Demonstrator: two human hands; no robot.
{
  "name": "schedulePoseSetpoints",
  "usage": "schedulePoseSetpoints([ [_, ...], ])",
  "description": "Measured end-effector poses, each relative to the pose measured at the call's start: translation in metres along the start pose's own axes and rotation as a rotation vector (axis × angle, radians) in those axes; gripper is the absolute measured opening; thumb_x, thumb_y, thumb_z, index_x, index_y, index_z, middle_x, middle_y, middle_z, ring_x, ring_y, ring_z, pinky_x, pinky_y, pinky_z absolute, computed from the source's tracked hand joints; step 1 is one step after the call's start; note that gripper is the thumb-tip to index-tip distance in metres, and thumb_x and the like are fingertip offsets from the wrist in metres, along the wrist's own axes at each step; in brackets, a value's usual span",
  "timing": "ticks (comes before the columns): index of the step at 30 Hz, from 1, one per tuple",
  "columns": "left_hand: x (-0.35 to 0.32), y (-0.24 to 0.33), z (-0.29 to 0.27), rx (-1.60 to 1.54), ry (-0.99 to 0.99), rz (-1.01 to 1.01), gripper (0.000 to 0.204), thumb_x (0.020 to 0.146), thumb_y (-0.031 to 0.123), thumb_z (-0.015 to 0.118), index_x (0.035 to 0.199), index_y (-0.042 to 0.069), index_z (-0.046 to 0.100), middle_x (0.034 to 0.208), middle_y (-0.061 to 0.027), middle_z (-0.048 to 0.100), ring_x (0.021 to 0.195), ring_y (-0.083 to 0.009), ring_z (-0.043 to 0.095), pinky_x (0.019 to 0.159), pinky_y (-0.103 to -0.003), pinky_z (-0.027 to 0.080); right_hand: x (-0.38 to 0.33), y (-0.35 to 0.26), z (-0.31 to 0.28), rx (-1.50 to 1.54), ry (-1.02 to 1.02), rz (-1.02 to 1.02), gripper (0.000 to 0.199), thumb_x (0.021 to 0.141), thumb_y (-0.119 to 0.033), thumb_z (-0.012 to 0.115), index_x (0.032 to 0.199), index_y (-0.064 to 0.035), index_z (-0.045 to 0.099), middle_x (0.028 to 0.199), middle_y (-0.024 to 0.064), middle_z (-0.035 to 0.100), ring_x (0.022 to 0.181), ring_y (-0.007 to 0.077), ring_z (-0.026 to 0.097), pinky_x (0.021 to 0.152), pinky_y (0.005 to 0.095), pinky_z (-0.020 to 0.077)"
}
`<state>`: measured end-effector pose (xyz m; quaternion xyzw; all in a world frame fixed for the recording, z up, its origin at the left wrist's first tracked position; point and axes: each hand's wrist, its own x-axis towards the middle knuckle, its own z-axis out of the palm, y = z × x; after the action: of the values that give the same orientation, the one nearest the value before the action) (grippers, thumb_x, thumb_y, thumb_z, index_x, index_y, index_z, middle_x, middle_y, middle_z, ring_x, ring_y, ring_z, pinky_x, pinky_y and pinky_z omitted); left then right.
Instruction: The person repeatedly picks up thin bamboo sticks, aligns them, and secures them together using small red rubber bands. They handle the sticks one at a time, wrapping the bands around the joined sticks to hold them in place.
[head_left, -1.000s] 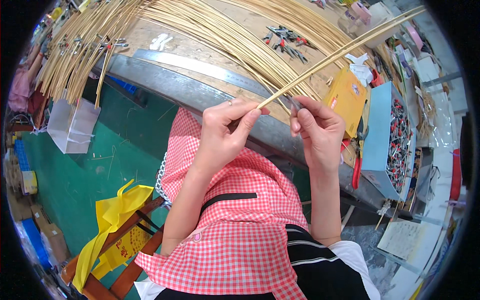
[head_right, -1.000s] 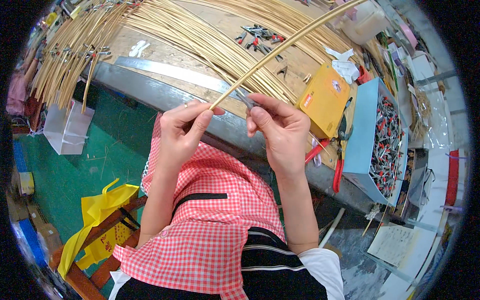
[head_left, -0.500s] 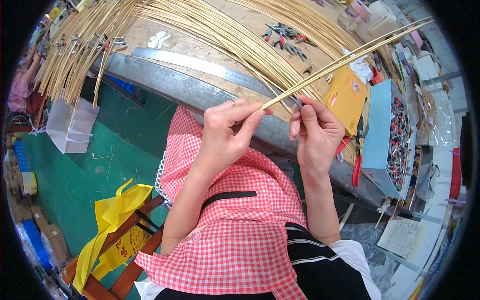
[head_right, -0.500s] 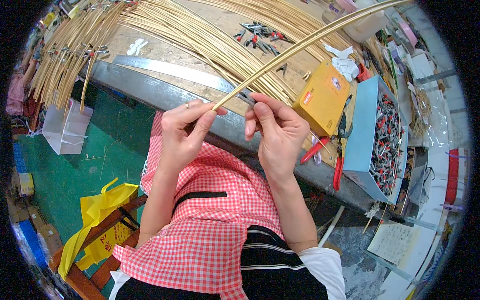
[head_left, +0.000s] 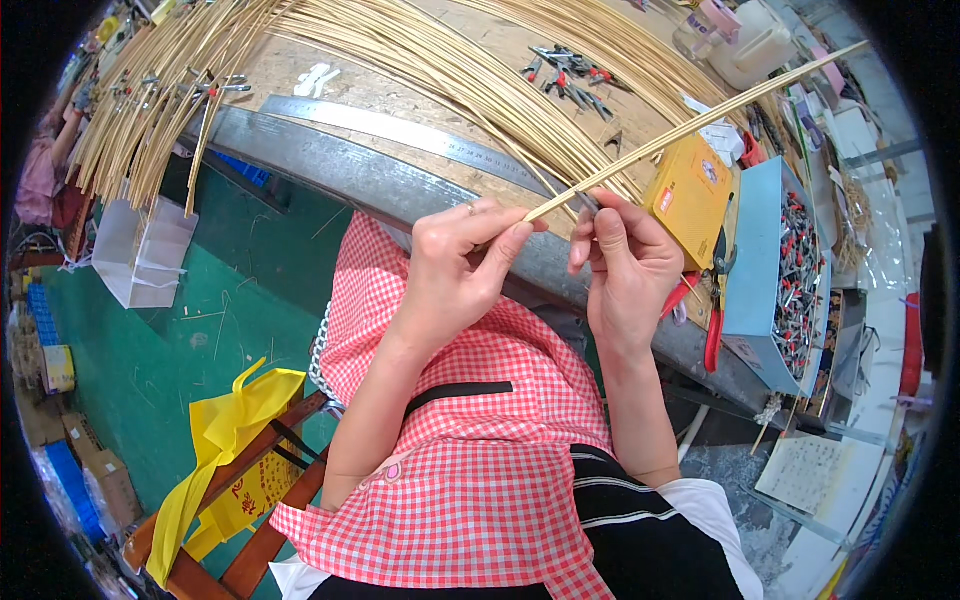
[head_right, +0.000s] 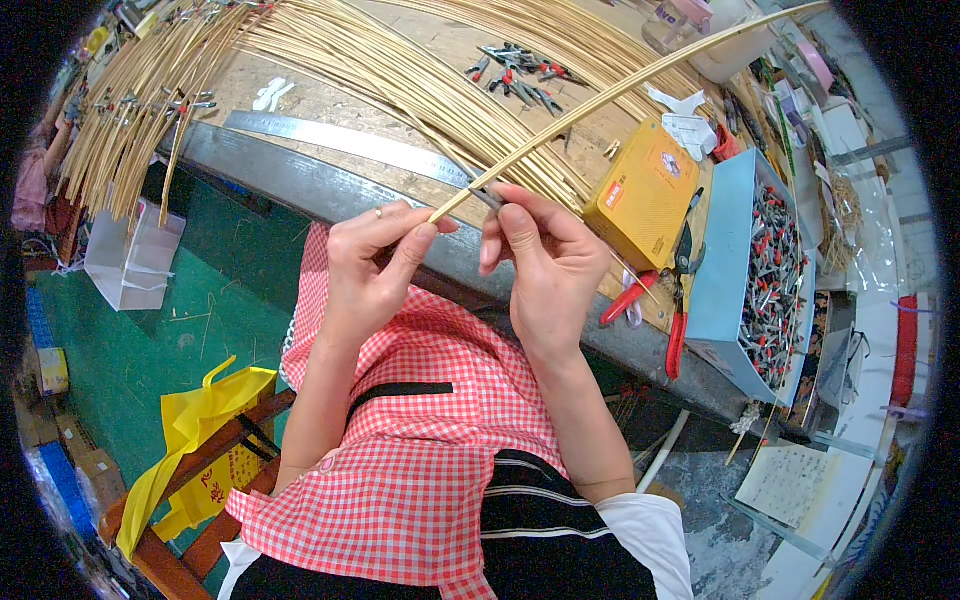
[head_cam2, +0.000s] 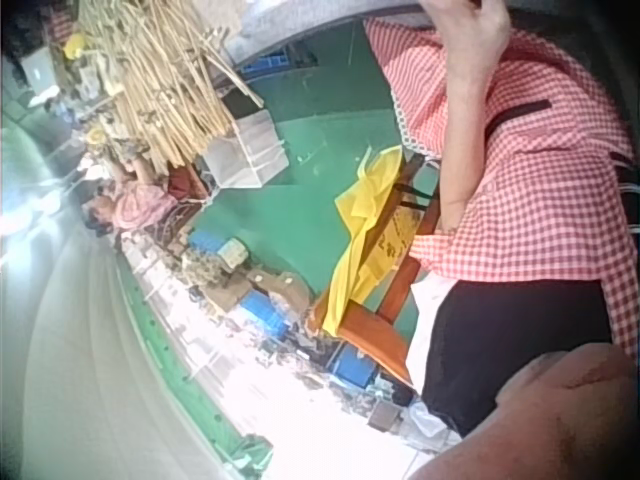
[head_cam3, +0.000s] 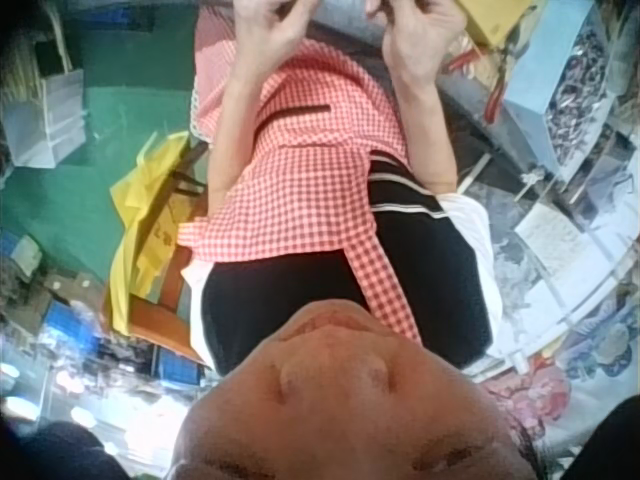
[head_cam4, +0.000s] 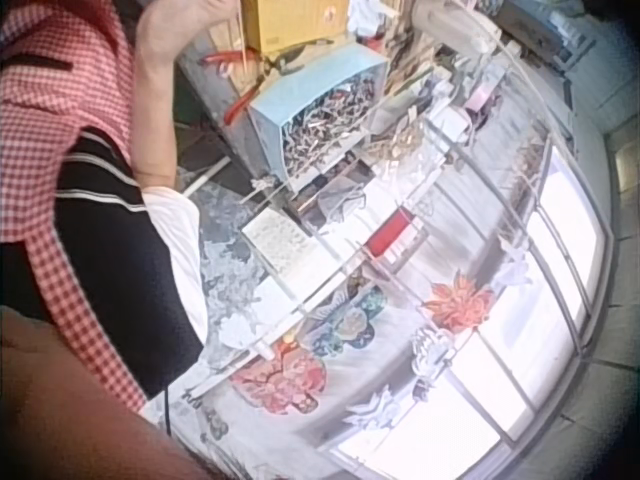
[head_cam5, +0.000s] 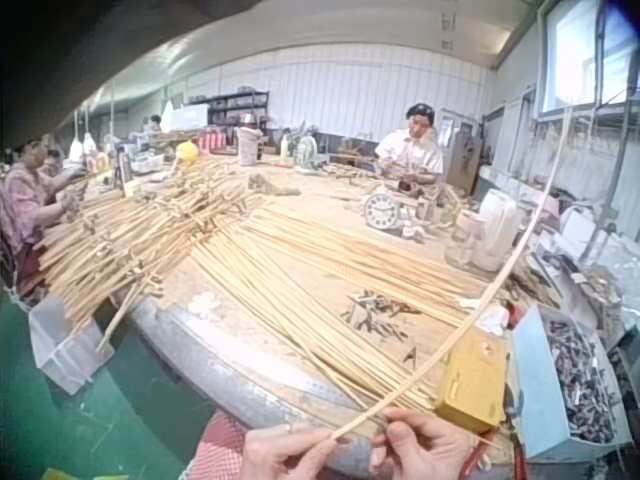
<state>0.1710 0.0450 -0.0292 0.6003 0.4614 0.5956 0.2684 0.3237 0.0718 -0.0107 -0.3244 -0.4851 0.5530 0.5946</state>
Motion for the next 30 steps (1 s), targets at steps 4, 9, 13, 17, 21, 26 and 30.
schedulePoseSetpoints([
  [4, 0.001, -0.001, -0.006, -0.003, -0.043, -0.046, 0.012, 0.085, 0.005, 0.060, 0.090, 0.000, 0.070, 0.062, -0.0036, 0.056, 0.055, -0.0087, 0.045, 0.049, -0.024, 0.031, 0.004, -0.003, -0.002, -0.171, -0.031, -0.087, 0.021, 0.092, -0.008, 0.057, 0.108, 0.0046, 0.062, 0.091, 0.0124, 0.064, 0.073, 0.0135, 0.060, 0.059, 0.0255, 0.0509],
  [9, 0.004, -0.010, -0.023, -0.075, -0.181, -0.098, 0.015, 0.086, 0.010, 0.061, 0.091, 0.000, 0.070, 0.064, -0.0026, 0.056, 0.057, -0.0072, 0.044, 0.050, -0.024, 0.032, 0.032, -0.021, -0.013, -0.016, -0.044, -0.163, 0.024, 0.093, -0.008, 0.055, 0.113, 0.0041, 0.059, 0.103, 0.0149, 0.063, 0.080, 0.0154, 0.061, 0.062, 0.0264, 0.0529],
  [13, 0.007, -0.013, -0.040, -0.171, -0.370, -0.253, 0.017, 0.086, 0.011, 0.061, 0.094, -0.002, 0.070, 0.070, -0.0034, 0.060, 0.062, -0.0080, 0.050, 0.054, -0.023, 0.037, 0.044, -0.033, -0.027, 0.205, -0.100, -0.148, 0.021, 0.092, -0.006, 0.056, 0.109, 0.0041, 0.061, 0.098, 0.0182, 0.065, 0.071, 0.0168, 0.062, 0.058, 0.0264, 0.0535],
  [17, 0.007, -0.017, -0.047, -0.196, -0.262, -0.259, 0.021, 0.087, 0.010, 0.060, 0.102, -0.003, 0.067, 0.085, -0.0078, 0.067, 0.079, -0.0129, 0.062, 0.068, -0.025, 0.047, 0.036, -0.017, -0.027, 0.172, -0.098, -0.113, 0.016, 0.090, -0.002, 0.057, 0.102, 0.0051, 0.064, 0.090, 0.0173, 0.067, 0.067, 0.0175, 0.064, 0.060, 0.0270, 0.0547],
  [21, 0.015, 0.005, -0.062, 0.149, -0.086, 0.035, 0.028, 0.080, 0.002, 0.060, 0.107, -0.003, 0.065, 0.095, -0.0118, 0.068, 0.093, -0.0184, 0.063, 0.082, -0.029, 0.047, 0.008, -0.005, 0.008, -0.034, -0.079, 0.051, 0.011, 0.086, 0.003, 0.058, 0.093, 0.0060, 0.067, 0.086, 0.0152, 0.068, 0.072, 0.0180, 0.067, 0.065, 0.0269, 0.0556],
  [26, 0.008, 0.044, -0.042, 0.283, -0.052, 0.189, 0.032, 0.068, 0.002, 0.072, 0.100, 0.001, 0.069, 0.091, -0.0128, 0.068, 0.083, -0.0216, 0.066, 0.071, -0.028, 0.050, -0.026, 0.030, 0.037, 0.178, -0.260, 0.233, 0.014, 0.085, 0.004, 0.060, 0.097, 0.0050, 0.066, 0.082, 0.0076, 0.067, 0.075, 0.0128, 0.063, 0.068, 0.0239, 0.0526],
  [30, 0.001, 0.041, -0.027, 0.302, -0.062, 0.264, 0.023, 0.066, 0.003, 0.075, 0.088, 0.002, 0.071, 0.079, -0.0102, 0.067, 0.070, -0.0215, 0.066, 0.060, -0.028, 0.051, -0.038, 0.040, 0.057, 0.204, -0.202, 0.101, 0.011, 0.084, 0.003, 0.061, 0.094, 0.0026, 0.065, 0.082, 0.0031, 0.063, 0.078, 0.0112, 0.059, 0.069, 0.0243, 0.0502],
])
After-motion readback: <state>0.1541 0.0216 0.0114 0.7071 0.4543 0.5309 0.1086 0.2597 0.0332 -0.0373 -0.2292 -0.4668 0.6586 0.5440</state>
